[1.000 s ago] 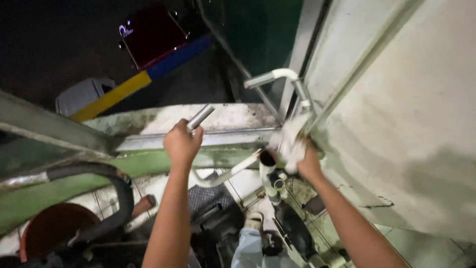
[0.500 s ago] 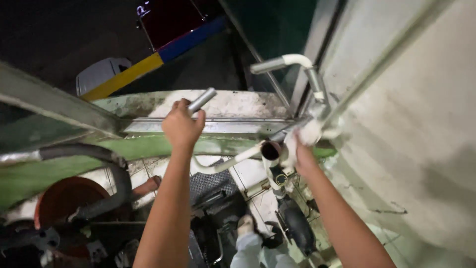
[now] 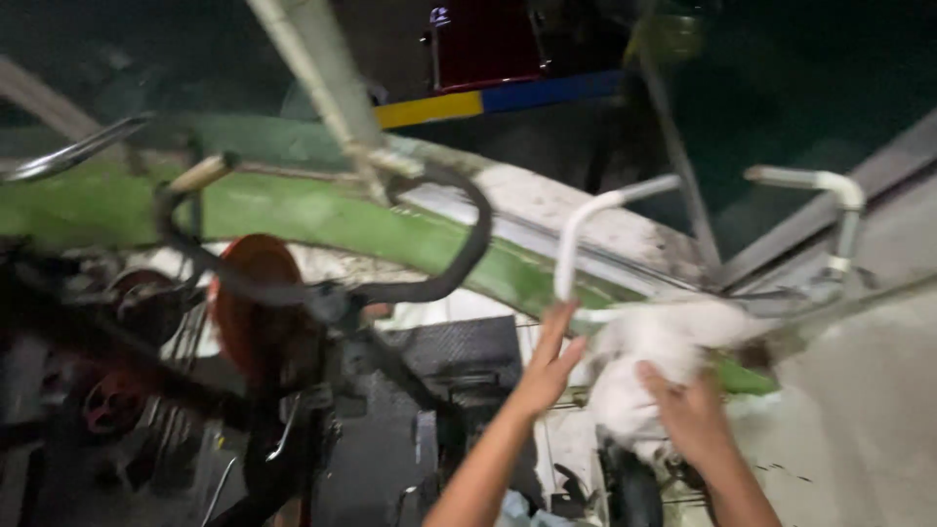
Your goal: Wiping down and cleaning various fitness machines and benches with a rag.
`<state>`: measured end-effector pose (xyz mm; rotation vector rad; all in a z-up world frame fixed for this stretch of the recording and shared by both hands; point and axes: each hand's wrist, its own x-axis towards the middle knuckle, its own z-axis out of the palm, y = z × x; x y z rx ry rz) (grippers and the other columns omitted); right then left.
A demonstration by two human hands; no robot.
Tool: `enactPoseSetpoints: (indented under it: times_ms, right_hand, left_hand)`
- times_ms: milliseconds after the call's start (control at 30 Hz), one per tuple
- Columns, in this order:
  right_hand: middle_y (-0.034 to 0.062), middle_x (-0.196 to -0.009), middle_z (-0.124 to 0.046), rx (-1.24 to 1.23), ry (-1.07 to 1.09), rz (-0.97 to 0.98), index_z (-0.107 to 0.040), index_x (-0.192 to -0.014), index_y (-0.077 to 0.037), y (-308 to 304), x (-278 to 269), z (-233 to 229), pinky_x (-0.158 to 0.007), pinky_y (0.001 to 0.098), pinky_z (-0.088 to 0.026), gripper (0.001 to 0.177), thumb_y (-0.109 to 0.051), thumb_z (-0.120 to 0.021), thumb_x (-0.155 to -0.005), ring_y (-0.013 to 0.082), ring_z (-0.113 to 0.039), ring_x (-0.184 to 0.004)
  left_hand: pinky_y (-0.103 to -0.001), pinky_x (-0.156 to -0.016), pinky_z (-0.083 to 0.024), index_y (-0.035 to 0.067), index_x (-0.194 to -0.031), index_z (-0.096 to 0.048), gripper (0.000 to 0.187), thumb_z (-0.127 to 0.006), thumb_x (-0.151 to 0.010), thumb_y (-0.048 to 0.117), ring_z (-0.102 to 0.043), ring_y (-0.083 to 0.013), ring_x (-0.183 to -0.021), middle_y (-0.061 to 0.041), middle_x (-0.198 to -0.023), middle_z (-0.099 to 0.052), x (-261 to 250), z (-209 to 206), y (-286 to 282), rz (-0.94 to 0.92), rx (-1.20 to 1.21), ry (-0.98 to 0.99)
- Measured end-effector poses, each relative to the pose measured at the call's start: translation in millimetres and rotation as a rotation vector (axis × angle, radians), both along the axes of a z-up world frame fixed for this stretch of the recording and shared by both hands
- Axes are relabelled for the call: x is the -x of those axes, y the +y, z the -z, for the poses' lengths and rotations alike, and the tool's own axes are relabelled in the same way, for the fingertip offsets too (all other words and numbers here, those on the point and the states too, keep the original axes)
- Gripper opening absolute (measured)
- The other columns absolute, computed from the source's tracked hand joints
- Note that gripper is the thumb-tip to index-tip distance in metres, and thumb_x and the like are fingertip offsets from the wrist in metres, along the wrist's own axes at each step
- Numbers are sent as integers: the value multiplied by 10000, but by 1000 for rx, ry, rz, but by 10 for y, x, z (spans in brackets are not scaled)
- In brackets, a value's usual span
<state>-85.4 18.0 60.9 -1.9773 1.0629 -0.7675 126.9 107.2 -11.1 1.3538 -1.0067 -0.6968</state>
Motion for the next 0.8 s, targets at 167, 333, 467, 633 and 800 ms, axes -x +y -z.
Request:
enactPoseSetpoints:
  times_ms: [167, 333, 467, 633, 800]
  right_hand:
    - [166, -1075, -649, -37, 233, -326, -667, -1245, -27, 582, -1200, -692, -871, 425, -504, 592, -322, -845, -764, 311, -644, -989]
    - [126, -947, -695, 5, 343, -370, -766, -1030, -47, 944, -1531, -801, -786, 384, -545, 362, -328, -817, -808, 254, -672, -853]
    - [103, -924, -720, -69, 236, -276, -779, -1006, -61, 1029, -1716, -872, -794, 362, -545, 242, -253, -787, -858, 218, -684, -845]
    - [106, -1103, -673, -4, 164, -507, -706, -1157, -91, 1333, -1947, -856, -880, 357, -522, 422, -214, -825, -772, 224, -637, -1031]
    - [193, -1336, -616, 130, -30, -687, -567, -1349, -34, 1306, -2142, -356, -1019, 402, -441, 722, -158, -867, -703, 287, -546, -1248]
  left_hand:
    - [-376, -1038, -450, 22, -1335, -626, 408, -626, -1023, 285, -610, -244, -1207, -130, -1295, -663, -629, 295, 1015, -101, -232, 295]
    - [-337, -721, -484, 28, -1131, -755, 224, -674, -940, 113, -605, -142, -820, -34, -971, -720, -1258, -275, 1955, -378, -113, 528]
    - [-314, -791, -534, 19, -1072, -727, 208, -715, -865, 15, -657, -124, -876, -35, -1002, -740, -1505, -740, 2213, -507, 41, 302]
    - [-297, -835, -569, 35, -1119, -699, 349, -778, -780, 6, -703, -119, -922, -30, -1016, -761, -1299, -1408, 2186, -534, 68, 69]
    - [-299, -869, -561, 31, -1141, -692, 415, -811, -744, 2, -687, -117, -954, -44, -1015, -757, -1207, -1873, 2048, -402, 87, -86]
